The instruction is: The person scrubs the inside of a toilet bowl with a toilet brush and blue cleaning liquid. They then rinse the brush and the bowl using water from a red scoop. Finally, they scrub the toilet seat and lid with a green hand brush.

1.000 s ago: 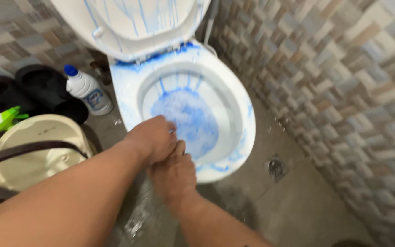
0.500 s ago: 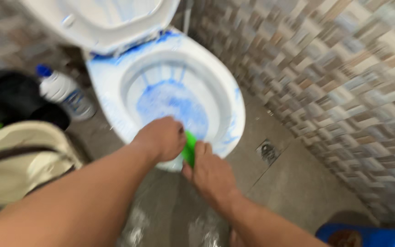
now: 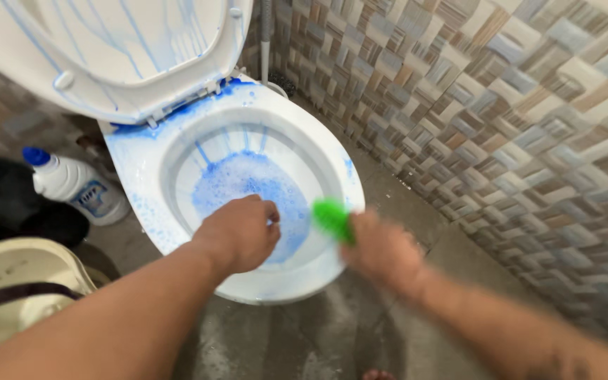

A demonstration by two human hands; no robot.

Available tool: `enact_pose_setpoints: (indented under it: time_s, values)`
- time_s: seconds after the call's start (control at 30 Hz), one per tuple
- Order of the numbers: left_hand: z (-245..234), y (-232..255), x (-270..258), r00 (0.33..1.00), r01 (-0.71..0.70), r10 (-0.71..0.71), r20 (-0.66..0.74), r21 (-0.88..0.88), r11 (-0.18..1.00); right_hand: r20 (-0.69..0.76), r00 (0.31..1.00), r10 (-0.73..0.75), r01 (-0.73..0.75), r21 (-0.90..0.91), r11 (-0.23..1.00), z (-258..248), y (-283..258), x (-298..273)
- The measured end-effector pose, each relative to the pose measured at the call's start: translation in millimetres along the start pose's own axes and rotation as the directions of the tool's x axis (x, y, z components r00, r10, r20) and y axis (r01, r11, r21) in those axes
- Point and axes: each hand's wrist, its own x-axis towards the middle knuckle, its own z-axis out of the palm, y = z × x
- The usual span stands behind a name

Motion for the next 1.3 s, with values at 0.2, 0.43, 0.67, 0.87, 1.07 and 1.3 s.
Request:
enact_pose_setpoints:
  time_s: [0.2, 0.43, 0.67, 0.87, 1.07, 1.3]
  values:
    - [-3.1, 8.9, 16.3, 0.997, -0.065, 0.066, -0.026, 0.017, 0.998, -0.077, 0.984, -0.159, 0.155, -0.058, 0.986, 11.6, 31.9, 12.3]
    - [-10.2, 23.7, 35.5, 0.999, -0.005, 0.005, 0.039, 0.020, 1.000, -0.064, 0.957, -0.281, 0.281, -0.021, 0.960, 1.9, 54.2, 56.7]
    - [-22.1, 34.5, 75.3, 0.986, 0.137, -0.140, 0.090, 0.042, 0.990, -0.035, 0.930, -0.366, 0.365, -0.026, 0.931, -32.6, 69.0, 142.4]
    - [-47.8, 38.9, 105.4, 0.964, 0.235, -0.236, 0.124, 0.024, 0.972, 0.137, 0.843, -0.520, 0.530, -0.044, 0.847, -17.0, 86.5, 117.3]
    - [-63.3, 29.5, 143.8, 0.965, 0.253, -0.256, 0.062, 0.059, 0.966, 0.029, 0.790, -0.612, 0.612, -0.106, 0.784, -66.9, 45.6, 250.1]
    - [-73.2, 13.7, 173.6, 0.962, 0.271, -0.272, 0.024, 0.045, 0.962, 0.192, 0.654, -0.732, 0.753, -0.074, 0.654, -61.2, 80.1, 233.4]
